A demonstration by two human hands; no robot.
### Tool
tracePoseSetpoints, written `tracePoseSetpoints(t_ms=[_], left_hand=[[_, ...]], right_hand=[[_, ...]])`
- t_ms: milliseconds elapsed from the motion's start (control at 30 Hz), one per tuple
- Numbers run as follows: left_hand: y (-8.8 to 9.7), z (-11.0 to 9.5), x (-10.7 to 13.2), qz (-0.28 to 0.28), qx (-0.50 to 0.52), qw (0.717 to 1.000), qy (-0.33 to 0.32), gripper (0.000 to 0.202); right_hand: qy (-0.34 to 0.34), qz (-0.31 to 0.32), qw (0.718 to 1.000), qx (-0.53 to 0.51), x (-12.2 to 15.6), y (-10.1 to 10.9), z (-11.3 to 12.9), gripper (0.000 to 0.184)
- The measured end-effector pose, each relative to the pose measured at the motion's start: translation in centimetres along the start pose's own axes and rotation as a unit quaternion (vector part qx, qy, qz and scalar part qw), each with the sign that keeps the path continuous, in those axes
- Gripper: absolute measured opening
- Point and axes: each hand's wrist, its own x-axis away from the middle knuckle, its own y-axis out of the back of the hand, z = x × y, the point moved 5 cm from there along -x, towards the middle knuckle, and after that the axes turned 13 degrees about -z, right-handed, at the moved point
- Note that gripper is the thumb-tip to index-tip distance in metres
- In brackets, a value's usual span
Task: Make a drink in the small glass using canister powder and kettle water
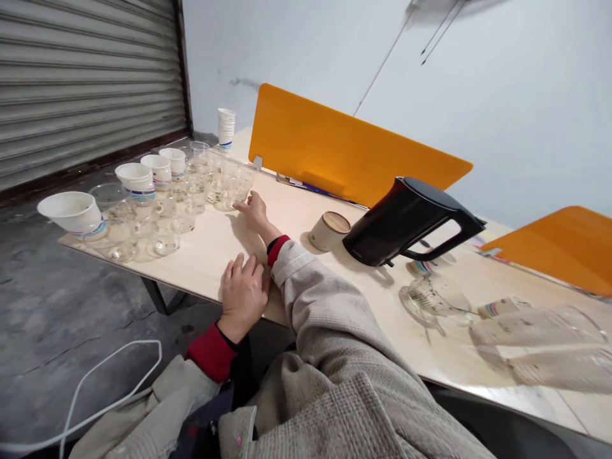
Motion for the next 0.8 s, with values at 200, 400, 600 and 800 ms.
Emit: tracePoseSetpoints(t_ms=[200, 400, 600, 800], left_hand=[[0.1, 0.0, -0.1, -0.007, -0.001, 1.0, -0.003, 0.037], [0.2, -0.1, -0.2, -0.002, -0.01, 1.0, 0.003, 0.042], [0.2, 0.0, -0.1, -0.013, -0.023, 1.0, -0.001, 0.036], [0.1, 0.0, -0.1, -0.012, -0.026, 1.0, 0.0, 0.037]], right_hand=[[0.014, 0.039, 0.999, 0.0, 2.3, 4.6, -0.4, 0.083], [0.046, 0.069, 0.996, 0.012, 3.8, 7.0, 0.7, 0.078], [0.032, 0.1, 0.994, 0.042, 3.6, 3.7, 0.7, 0.064], [0.053, 0.107, 0.993, 0.024, 3.0, 1.8, 0.5, 0.062]])
